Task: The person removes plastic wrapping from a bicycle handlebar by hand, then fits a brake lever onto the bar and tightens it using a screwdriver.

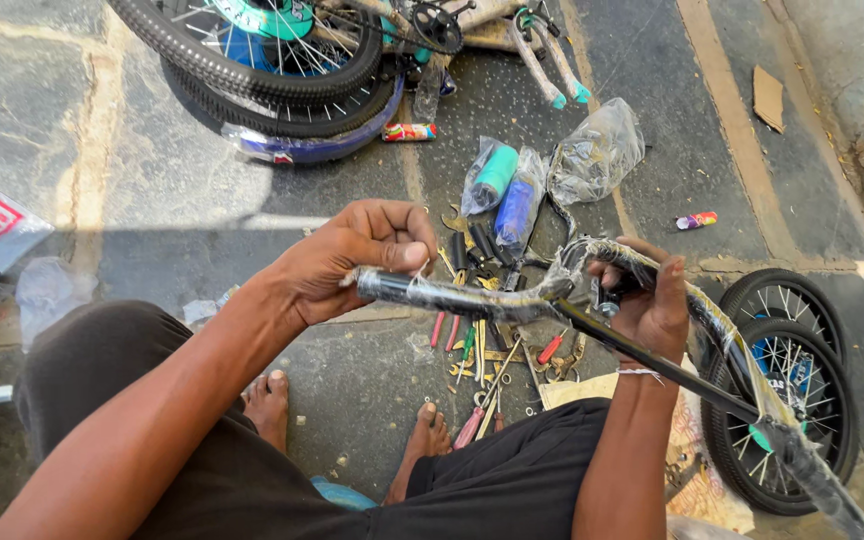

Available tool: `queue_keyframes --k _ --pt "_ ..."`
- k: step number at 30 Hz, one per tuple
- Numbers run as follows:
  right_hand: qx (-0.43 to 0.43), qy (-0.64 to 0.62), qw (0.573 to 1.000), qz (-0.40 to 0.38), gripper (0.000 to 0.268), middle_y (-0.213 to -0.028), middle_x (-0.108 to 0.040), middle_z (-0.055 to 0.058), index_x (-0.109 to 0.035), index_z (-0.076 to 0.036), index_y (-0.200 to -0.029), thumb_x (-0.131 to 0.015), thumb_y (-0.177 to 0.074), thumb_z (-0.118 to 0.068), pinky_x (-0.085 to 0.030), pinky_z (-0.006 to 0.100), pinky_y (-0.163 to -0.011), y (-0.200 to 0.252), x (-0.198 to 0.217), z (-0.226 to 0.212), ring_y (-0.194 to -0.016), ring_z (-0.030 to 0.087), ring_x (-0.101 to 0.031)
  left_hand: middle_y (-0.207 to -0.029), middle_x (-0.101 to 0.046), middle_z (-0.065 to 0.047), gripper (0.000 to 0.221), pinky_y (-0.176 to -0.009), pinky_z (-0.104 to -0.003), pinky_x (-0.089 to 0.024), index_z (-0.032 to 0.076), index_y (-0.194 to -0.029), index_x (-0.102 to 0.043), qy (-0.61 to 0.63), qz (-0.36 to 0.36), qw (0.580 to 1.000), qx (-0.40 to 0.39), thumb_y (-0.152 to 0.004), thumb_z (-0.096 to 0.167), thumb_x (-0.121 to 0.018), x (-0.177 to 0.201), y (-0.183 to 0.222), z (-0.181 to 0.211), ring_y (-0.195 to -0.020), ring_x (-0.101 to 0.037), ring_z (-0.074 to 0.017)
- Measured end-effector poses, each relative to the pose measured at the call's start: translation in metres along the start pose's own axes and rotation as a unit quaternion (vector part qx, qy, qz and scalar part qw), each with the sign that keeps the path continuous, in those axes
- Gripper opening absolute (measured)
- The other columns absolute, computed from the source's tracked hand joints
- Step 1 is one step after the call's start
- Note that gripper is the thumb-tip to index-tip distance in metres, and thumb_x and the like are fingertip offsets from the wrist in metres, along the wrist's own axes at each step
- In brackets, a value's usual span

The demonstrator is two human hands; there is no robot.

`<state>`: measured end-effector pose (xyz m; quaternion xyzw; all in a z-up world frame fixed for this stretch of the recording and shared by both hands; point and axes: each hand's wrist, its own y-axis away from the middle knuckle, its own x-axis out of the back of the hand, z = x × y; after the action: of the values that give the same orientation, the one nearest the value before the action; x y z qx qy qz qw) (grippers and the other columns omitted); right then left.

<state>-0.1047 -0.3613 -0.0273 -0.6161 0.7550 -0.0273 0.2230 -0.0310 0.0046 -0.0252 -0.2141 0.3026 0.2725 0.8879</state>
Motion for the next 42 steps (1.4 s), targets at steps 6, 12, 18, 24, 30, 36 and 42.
queue_keyframes --k 6,12,18,24,30,36,42 --pt "-0.026 -0.055 0.993 0.097 0.034 -0.068 -0.055 0.006 -0.066 0.002 -0.099 -0.065 -0.102 -0.032 -0.056 0.043 -0.082 -0.01 -0.005 0.015 -0.067 0.022 -0.057 -0.086 -0.069 -0.004 0.021 -0.069 -0.024 -0.05 -0.003 -0.105 -0.07 -0.046 0.019 0.998 0.037 -0.09 0.009 -0.077 -0.014 -0.002 0.008 -0.076 -0.063 -0.0087" --pt "-0.012 -0.014 0.992 0.122 0.032 -0.071 -0.056 0.005 -0.069 0.003 -0.093 -0.066 -0.1 -0.028 -0.053 0.034 -0.071 -0.017 -0.001 0.012 -0.068 0.016 -0.056 -0.08 -0.073 -0.004 0.025 -0.068 -0.025 -0.05 -0.005 -0.098 -0.077 -0.218 0.03 0.971 0.088 -0.094 0.02 -0.074 -0.013 -0.003 0.015 -0.073 -0.063 -0.0084" --pt "0.02 -0.018 0.984 0.173 0.023 -0.077 -0.062 0.006 -0.069 0.0 -0.093 -0.068 -0.098 -0.023 -0.055 0.033 -0.068 -0.01 0.005 0.012 -0.067 0.013 -0.056 -0.077 -0.072 -0.004 0.02 -0.063 -0.025 -0.05 -0.001 -0.089 -0.075 -0.219 0.087 0.964 0.127 -0.088 0.019 -0.076 -0.009 -0.001 -0.006 -0.068 -0.063 -0.0093" --pt "-0.035 -0.127 0.968 0.214 0.024 -0.069 -0.061 0.006 -0.064 -0.005 -0.082 -0.069 -0.096 -0.024 -0.056 0.036 -0.059 -0.013 -0.002 0.033 -0.057 0.014 -0.054 -0.078 -0.067 -0.004 0.023 -0.058 -0.025 -0.047 -0.001 -0.089 -0.067 0.028 0.024 0.995 0.091 -0.092 0.02 -0.073 -0.044 0.004 -0.023 -0.065 -0.061 -0.0099" --pt "-0.064 -0.119 0.951 0.279 0.021 -0.076 -0.066 0.004 -0.063 -0.009 -0.09 -0.069 -0.097 -0.028 -0.045 0.034 -0.055 -0.045 0.009 0.055 -0.062 0.019 -0.058 -0.075 -0.059 -0.002 0.02 -0.058 -0.024 -0.04 0.001 -0.098 -0.062 0.036 0.064 0.997 -0.038 -0.1 0.019 -0.071 -0.039 -0.014 -0.043 -0.065 -0.052 -0.0073" --pt "-0.282 -0.184 0.862 0.379 0.026 -0.059 -0.048 -0.004 -0.054 -0.018 -0.076 -0.063 -0.086 -0.04 -0.05 0.046 -0.061 -0.063 0.007 0.054 -0.056 0.013 -0.049 -0.077 -0.058 -0.005 0.018 -0.062 -0.03 -0.046 0.002 -0.099 -0.063 -0.203 0.167 0.961 0.084 -0.1 0.019 -0.067 -0.039 -0.019 -0.106 -0.069 -0.053 -0.0136" --pt "-0.208 -0.081 0.905 0.362 0.019 -0.059 -0.05 -0.003 -0.063 -0.02 -0.083 -0.068 -0.088 -0.038 -0.048 0.038 -0.061 -0.052 0.005 0.044 -0.055 0.013 -0.049 -0.136 -0.059 -0.023 0.064 -0.105 -0.048 -0.045 -0.001 -0.145 -0.051 -0.65 0.368 0.65 -0.141 -0.082 -0.001 -0.065 0.037 -0.019 0.0 -0.129 -0.055 -0.0365"
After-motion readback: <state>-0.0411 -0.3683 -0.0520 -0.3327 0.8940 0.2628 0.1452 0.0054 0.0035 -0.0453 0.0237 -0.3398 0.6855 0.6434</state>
